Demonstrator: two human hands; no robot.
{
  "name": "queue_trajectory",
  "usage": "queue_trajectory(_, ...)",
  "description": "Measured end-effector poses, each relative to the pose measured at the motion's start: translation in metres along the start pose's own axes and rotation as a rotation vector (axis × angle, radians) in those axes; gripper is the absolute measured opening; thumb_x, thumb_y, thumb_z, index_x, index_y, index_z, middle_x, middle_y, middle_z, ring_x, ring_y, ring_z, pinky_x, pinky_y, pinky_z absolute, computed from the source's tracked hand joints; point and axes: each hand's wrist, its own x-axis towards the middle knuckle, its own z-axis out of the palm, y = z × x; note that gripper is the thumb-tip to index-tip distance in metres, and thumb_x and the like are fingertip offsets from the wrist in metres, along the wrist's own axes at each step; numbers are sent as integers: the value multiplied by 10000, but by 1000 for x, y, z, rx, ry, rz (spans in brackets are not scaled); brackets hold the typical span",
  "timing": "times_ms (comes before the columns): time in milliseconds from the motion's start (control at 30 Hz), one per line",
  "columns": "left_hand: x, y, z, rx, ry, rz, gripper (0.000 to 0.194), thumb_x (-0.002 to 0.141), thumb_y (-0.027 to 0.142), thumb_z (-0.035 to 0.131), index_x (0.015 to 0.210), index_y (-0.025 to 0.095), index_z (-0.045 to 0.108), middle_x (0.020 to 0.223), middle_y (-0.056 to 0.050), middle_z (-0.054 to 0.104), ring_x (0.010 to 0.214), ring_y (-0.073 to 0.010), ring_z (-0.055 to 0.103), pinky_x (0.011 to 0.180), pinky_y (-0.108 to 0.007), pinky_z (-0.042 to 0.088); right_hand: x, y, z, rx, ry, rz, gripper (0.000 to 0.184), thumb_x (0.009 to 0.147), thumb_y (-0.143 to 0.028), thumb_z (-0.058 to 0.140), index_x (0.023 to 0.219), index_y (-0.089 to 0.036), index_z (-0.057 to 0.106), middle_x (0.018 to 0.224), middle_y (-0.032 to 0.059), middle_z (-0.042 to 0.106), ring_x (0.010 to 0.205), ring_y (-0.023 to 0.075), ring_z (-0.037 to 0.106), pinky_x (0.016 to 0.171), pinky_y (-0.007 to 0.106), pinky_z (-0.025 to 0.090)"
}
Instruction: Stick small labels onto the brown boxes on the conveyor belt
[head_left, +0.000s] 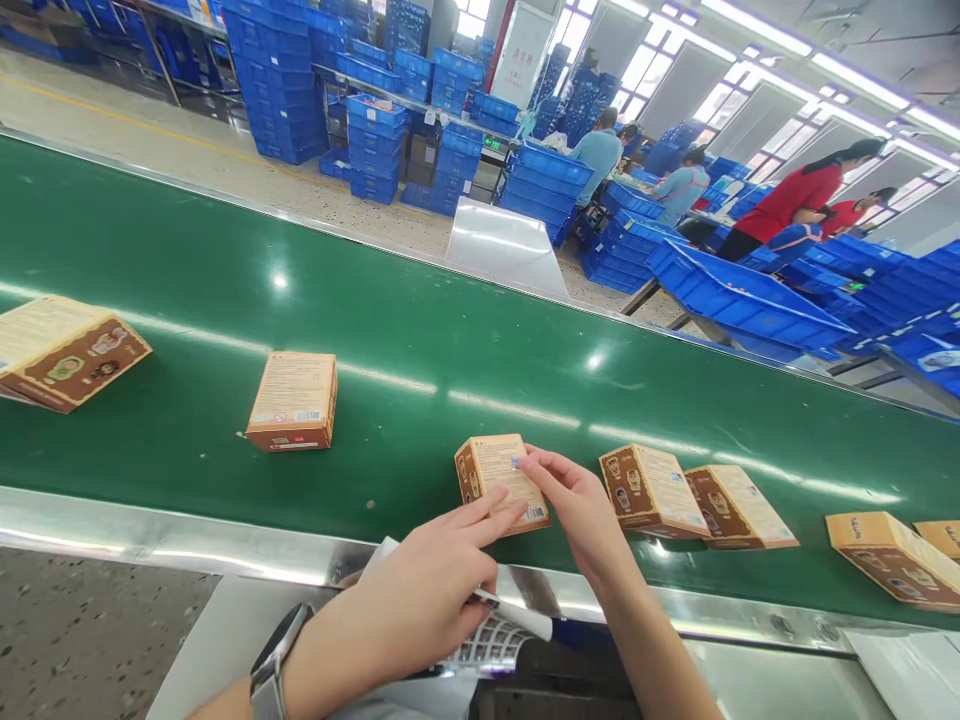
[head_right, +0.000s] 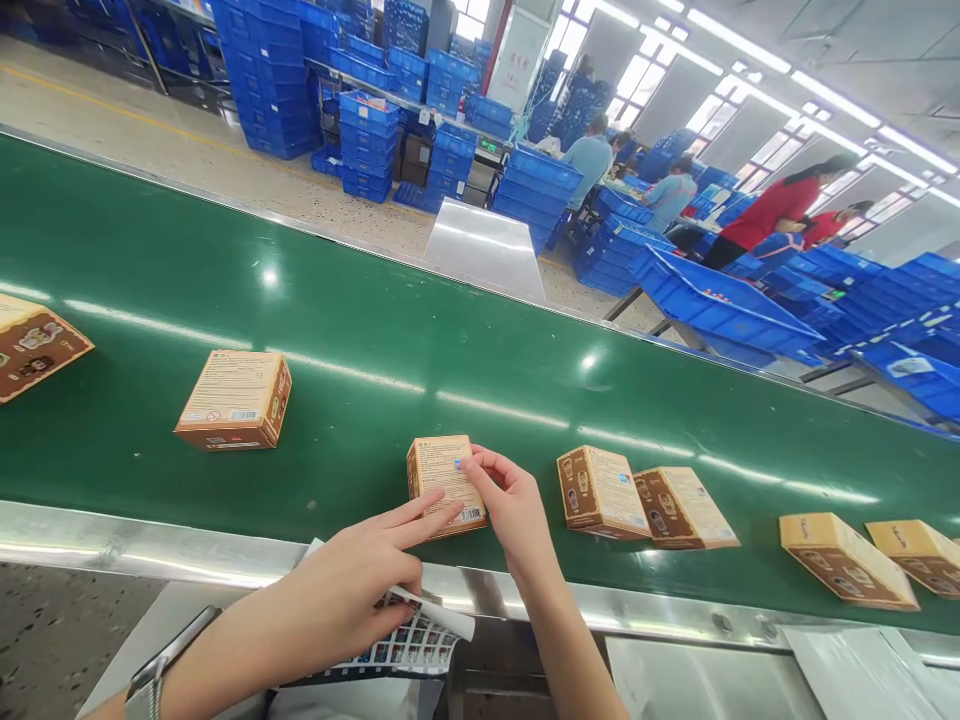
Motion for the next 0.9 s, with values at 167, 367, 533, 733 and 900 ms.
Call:
queue_trajectory(167,9,3,3,-19,28,44,207,807,14,693,668,166,672,1661,-31,260,1529,-288,302,1270,-402,324,-5,7,1,-147,136,-110,488,660,-687,758,715,-210,676,996,145,770,837,301,713,694,393,584)
queue_trajectory(367,12,2,11,-36,27,78,189,814,13,699,700,161,673,1640,-63,333,1527,-279,309,1290,-400,253,-2,10,-11,-312,356,-249,524,740,-593,686,1061,-196,566,1001,153,745,659,256,683,591,389,559)
queue_trajectory(533,-5,6,-12,-91,44,-181,144,842,75,699,856,208,753,1201,-37,761,1120,-262,710,945,-323,528,-30,-13,-18,-435,245,-558,205,917,-426,608,994,-245,664,1060,86,742,957,268,707,728,356,578)
queue_trajectory(733,-19,18,-51,-176,-41,-480,110,860,170,687,799,235,751,675,55,688,638,-150,601,584,-231,348,-69,-26,6,-524,-420,-824,119,1062,-267,543,1150,-289,620,925,-15,705,816,141,706,718,207,583)
queue_trajectory(900,-24,19,-55,-152,-36,-594,114,864,213,695,751,228,693,617,65,594,593,-140,500,591,-239,292,-63,-17,14,-546,-451,-871,189,1090,-208,453,1243,-252,557,873,0,676,759,143,693,684,220,589)
